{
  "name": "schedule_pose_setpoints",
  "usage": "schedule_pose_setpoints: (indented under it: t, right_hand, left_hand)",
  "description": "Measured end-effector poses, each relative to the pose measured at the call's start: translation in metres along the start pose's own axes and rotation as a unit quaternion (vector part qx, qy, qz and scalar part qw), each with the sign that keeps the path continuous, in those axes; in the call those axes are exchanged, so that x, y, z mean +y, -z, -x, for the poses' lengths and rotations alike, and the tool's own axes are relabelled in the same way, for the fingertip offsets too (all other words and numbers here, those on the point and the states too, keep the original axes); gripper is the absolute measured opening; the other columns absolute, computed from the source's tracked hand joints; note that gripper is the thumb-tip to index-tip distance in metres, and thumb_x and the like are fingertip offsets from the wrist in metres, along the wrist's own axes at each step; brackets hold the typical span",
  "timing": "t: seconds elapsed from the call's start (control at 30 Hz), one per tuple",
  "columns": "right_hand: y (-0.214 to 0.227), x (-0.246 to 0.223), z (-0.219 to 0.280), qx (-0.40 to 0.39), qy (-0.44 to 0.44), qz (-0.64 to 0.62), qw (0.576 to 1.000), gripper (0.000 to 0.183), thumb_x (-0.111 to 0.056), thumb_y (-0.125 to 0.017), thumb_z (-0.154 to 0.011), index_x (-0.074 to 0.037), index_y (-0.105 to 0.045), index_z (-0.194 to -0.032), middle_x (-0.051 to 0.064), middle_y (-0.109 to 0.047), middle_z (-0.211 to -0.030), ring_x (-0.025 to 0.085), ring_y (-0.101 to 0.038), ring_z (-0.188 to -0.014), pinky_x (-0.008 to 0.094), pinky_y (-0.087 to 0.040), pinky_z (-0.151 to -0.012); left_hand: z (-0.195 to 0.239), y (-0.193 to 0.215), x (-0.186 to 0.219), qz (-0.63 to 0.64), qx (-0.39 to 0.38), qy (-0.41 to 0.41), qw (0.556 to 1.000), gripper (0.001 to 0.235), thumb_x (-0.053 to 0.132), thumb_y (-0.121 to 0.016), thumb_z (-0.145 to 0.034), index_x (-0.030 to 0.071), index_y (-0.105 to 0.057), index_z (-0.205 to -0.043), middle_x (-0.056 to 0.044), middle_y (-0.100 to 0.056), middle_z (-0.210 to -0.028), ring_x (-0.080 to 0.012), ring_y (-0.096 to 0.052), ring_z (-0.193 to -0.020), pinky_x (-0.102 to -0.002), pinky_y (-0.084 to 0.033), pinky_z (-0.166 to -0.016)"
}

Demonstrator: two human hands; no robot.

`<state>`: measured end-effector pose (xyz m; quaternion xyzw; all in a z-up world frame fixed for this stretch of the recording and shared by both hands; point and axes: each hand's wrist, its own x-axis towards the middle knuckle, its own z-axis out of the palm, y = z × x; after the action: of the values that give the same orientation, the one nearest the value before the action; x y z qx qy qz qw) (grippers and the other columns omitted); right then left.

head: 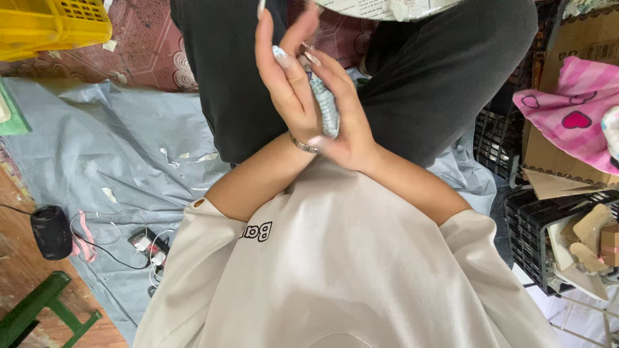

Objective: The person sits on the floor and wraps various ceramic items, including cups and small bowls, with newspaper. They pick up each item, fold a sheet of newspaper around it, and place the wrapped item on a nearby table.

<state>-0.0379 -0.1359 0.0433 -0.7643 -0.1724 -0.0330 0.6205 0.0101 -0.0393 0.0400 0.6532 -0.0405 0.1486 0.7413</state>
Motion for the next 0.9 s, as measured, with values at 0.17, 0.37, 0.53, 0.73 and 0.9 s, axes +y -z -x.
schedule_pose_setpoints:
  t: [0.17,0.37,0.53,0.73,0.9]
  right_hand:
    - [-0.006,0.003,0.007,0.007,-0.060,-0.064,0.996,0.093,-0.060,-0.063,-0.099,-0.005,-0.024,-0.164,0.019,-0.026,-0.166,0.033,-0.024,-0.160,0.043,-0.022,-0.131]
    - [-0.025,0.004,0.014,0.109,-0.135,-0.152,0.973,0.077,-0.042,-0.069,-0.104,-0.002,-0.035,-0.161,0.014,-0.040,-0.163,0.025,-0.038,-0.153,0.039,-0.029,-0.129]
    - [-0.028,0.011,0.006,0.191,-0.166,-0.262,0.931,0.059,-0.026,-0.065,-0.111,-0.002,-0.039,-0.158,0.012,-0.046,-0.160,0.021,-0.047,-0.144,0.036,-0.038,-0.124]
    - [-0.002,0.028,0.002,0.248,-0.286,-0.508,0.774,0.038,-0.024,-0.057,-0.108,-0.002,-0.053,-0.138,0.014,-0.069,-0.122,0.028,-0.074,-0.102,0.051,-0.067,-0.073]
    - [0.003,0.031,0.008,0.217,-0.249,-0.525,0.785,0.033,-0.021,-0.060,-0.107,-0.002,-0.056,-0.134,0.014,-0.071,-0.116,0.026,-0.074,-0.095,0.049,-0.065,-0.072]
  left_hand:
    - [-0.004,0.001,-0.014,-0.014,0.018,-0.045,0.999,0.044,0.028,-0.024,-0.121,0.010,-0.025,-0.161,-0.015,-0.065,-0.134,-0.0180,-0.070,-0.105,-0.030,-0.057,-0.101]
    - [-0.006,0.003,-0.029,-0.059,0.010,-0.051,0.997,0.040,0.029,-0.029,-0.120,0.009,-0.034,-0.155,-0.016,-0.067,-0.129,-0.0181,-0.069,-0.102,-0.030,-0.056,-0.098]
    - [-0.013,0.018,-0.020,0.103,-0.081,0.085,0.988,0.039,0.026,-0.034,-0.124,0.004,-0.034,-0.156,-0.018,-0.052,-0.152,-0.0256,-0.055,-0.138,-0.035,-0.040,-0.123]
    - [-0.030,0.054,-0.005,0.299,-0.174,0.166,0.924,0.041,0.023,-0.041,-0.123,0.001,-0.039,-0.158,-0.016,-0.051,-0.159,-0.0227,-0.048,-0.147,-0.034,-0.032,-0.130]
    - [-0.030,0.054,0.002,-0.079,-0.296,0.133,0.943,0.046,0.016,-0.059,-0.115,0.006,-0.046,-0.158,-0.016,-0.062,-0.150,-0.0211,-0.064,-0.134,-0.032,-0.050,-0.116]
